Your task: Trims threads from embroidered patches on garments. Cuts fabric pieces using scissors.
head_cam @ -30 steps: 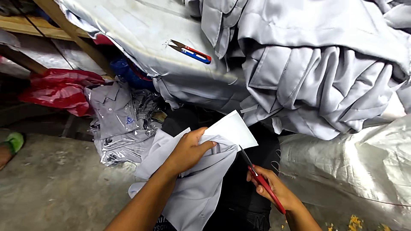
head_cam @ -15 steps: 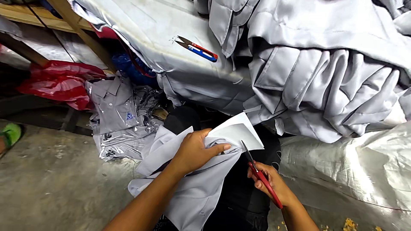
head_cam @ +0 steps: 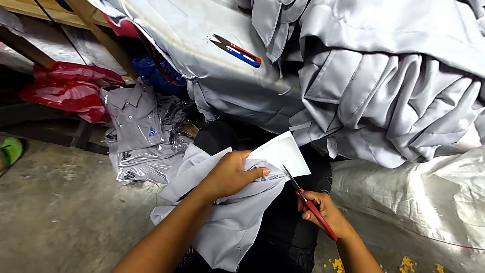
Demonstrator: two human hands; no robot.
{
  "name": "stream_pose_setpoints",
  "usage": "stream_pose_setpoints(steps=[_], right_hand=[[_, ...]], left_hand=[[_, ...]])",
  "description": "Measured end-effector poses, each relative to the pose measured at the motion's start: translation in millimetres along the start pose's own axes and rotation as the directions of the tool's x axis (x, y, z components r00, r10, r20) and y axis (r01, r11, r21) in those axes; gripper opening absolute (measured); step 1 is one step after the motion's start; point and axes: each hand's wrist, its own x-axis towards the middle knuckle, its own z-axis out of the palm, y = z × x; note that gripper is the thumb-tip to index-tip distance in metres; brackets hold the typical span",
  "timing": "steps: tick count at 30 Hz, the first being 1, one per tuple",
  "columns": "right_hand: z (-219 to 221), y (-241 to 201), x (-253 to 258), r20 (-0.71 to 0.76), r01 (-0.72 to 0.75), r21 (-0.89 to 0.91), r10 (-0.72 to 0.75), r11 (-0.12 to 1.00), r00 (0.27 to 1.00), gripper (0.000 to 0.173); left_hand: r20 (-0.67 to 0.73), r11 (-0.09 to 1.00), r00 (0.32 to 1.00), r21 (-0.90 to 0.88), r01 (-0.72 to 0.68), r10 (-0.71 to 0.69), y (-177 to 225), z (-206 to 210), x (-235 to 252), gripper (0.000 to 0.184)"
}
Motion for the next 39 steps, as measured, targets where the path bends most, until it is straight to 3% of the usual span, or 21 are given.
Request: stream_pose_setpoints(steps=[7, 17, 23, 28, 39], right_hand=[[-14, -3, -8, 0.055, -0.018, -0.05, 0.021, 0.999, 0.998, 0.057], [-21, -4, -13, 0.076, -0.01, -0.1, 0.018, 0.995, 0.997, 0.059], [-18, -11, -8, 0.17, 0.015, -0.089, 0.001, 0.996, 0.985, 0.066], [-13, -7, -5, 0.153, 0.012, -0.06, -0.003, 0.998, 0.988, 0.06], [-7, -8, -1, 0.171, 0.019, -0.055, -0.009, 0.998, 0.985, 0.064]], left_hand=[[0.105, 0.997, 0.993, 0.042, -0.062, 0.058, -3, -1, 4, 0.018], [0.151, 0.988, 0.982, 0.091, -0.129, 0.114, -6, -2, 6, 0.018], [0.229, 0.977, 0.959, 0.093, -0.193, 0.167, -6, -1, 7, 0.019], [0.231, 0.977, 0.957, 0.077, -0.199, 0.177, -6, -3, 7, 0.017], [0.311, 0.966, 0.926, 0.075, -0.249, 0.215, -9, -3, 11, 0.02]])
